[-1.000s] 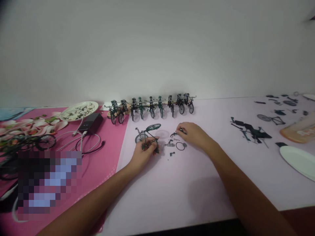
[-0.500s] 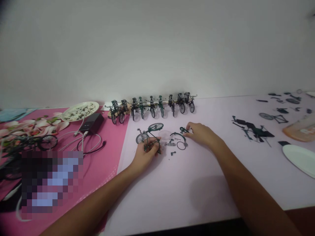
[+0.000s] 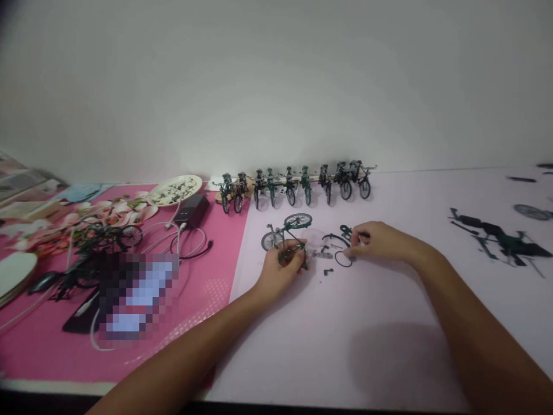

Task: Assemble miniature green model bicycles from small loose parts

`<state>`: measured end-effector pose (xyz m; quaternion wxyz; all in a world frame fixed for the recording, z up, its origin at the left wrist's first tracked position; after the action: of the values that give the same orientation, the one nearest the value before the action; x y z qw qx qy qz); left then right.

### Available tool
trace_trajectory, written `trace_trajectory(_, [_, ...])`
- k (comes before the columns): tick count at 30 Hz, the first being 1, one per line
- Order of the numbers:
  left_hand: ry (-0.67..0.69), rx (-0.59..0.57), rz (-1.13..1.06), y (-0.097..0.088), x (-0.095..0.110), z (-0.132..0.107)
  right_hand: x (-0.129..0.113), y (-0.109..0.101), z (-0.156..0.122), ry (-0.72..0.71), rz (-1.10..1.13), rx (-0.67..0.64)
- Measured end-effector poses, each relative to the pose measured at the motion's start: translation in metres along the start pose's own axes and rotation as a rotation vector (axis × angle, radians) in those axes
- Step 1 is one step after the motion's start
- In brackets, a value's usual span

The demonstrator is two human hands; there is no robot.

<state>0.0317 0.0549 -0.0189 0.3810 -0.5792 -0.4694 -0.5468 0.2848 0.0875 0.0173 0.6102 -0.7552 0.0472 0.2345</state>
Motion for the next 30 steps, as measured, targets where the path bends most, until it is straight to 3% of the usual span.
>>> trace_trajectory(3, [-0.005, 0.005, 0.006, 0.000, 0.003, -0.002, -0.012, 0.010, -0.007, 0.016, 0.029, -0.174])
trace_trajectory(10, [-0.008, -0.004, -0.011, 0.002, 0.005, -0.005, -0.028, 0.020, -0.010, 0.044, -0.002, -0.149])
trace_trajectory(17, [-0.005, 0.005, -0.017, 0.003, 0.001, -0.005, -0.023, 0.023, -0.008, 0.062, 0.019, -0.051])
trace_trajectory(30, [-0.010, 0.016, -0.016, 0.004, 0.004, -0.005, -0.025, 0.041, -0.005, -0.005, -0.074, -0.106])
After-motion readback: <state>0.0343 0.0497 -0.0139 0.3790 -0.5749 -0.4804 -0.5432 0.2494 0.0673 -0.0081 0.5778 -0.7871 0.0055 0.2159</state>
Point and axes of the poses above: each hand's wrist, its own z-axis towards the middle knuckle, its own y-axis out of the palm, x = y × z, the point moved 6 cm from there along z, towards the middle knuckle, and after that the axes turned 8 degrees about -y, right-handed, at the moved point
